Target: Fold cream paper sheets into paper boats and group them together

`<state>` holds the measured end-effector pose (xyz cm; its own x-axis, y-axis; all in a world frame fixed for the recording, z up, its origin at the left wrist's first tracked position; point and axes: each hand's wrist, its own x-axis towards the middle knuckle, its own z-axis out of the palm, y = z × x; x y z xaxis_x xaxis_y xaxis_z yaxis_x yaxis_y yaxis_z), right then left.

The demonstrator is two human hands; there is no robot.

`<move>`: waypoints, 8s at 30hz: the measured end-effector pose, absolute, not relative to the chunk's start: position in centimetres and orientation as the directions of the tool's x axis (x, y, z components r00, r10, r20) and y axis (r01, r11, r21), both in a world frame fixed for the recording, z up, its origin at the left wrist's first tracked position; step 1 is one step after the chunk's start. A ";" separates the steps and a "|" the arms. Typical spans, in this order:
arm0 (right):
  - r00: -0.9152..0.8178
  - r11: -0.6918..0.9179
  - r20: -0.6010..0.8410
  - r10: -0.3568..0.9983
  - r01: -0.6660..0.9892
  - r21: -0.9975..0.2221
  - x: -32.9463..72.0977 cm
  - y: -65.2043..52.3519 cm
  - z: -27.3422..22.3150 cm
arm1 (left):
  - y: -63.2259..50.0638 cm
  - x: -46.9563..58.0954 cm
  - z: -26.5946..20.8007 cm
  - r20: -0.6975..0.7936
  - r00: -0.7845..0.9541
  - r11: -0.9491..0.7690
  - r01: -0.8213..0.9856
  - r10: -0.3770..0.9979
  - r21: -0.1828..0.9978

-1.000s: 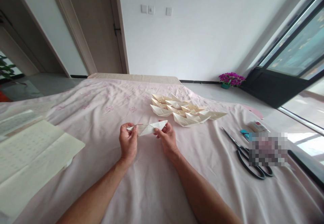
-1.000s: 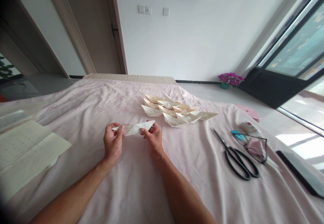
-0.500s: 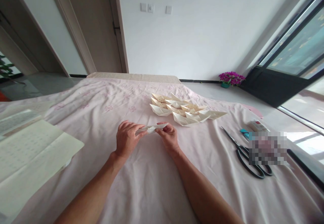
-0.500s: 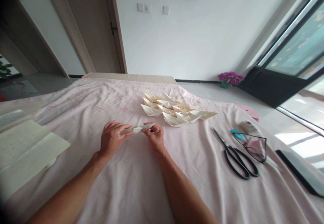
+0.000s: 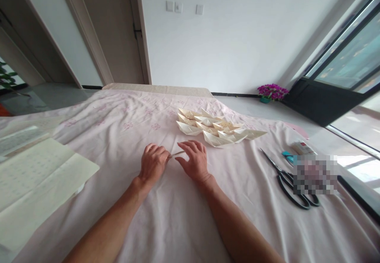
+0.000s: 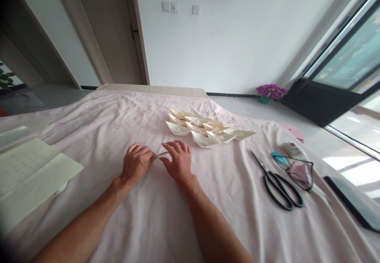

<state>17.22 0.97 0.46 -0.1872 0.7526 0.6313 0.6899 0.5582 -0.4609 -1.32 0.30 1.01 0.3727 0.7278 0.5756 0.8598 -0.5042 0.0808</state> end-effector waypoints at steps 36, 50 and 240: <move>-0.285 0.353 0.252 0.925 0.891 -0.286 19.1 2.1 0.8 | 0.6 -4.0 1.0 0.457 0.396 -0.465 0.884 0.796 0.043; -0.129 0.265 0.234 0.964 0.549 -0.793 16.7 1.5 -0.3 | -1.9 -0.2 3.2 0.194 0.203 -0.234 0.960 0.960 0.153; -0.229 -0.093 -0.019 0.973 -0.317 -0.944 14.4 1.2 1.2 | 1.0 -1.5 3.4 0.184 0.341 -0.167 -0.079 0.922 0.983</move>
<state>14.41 1.23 1.15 -0.2289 0.9733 -0.0187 -0.3165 -0.0925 -0.9441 -1.46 1.03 3.36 0.3410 0.9218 0.1844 -0.0792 -0.1673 0.9827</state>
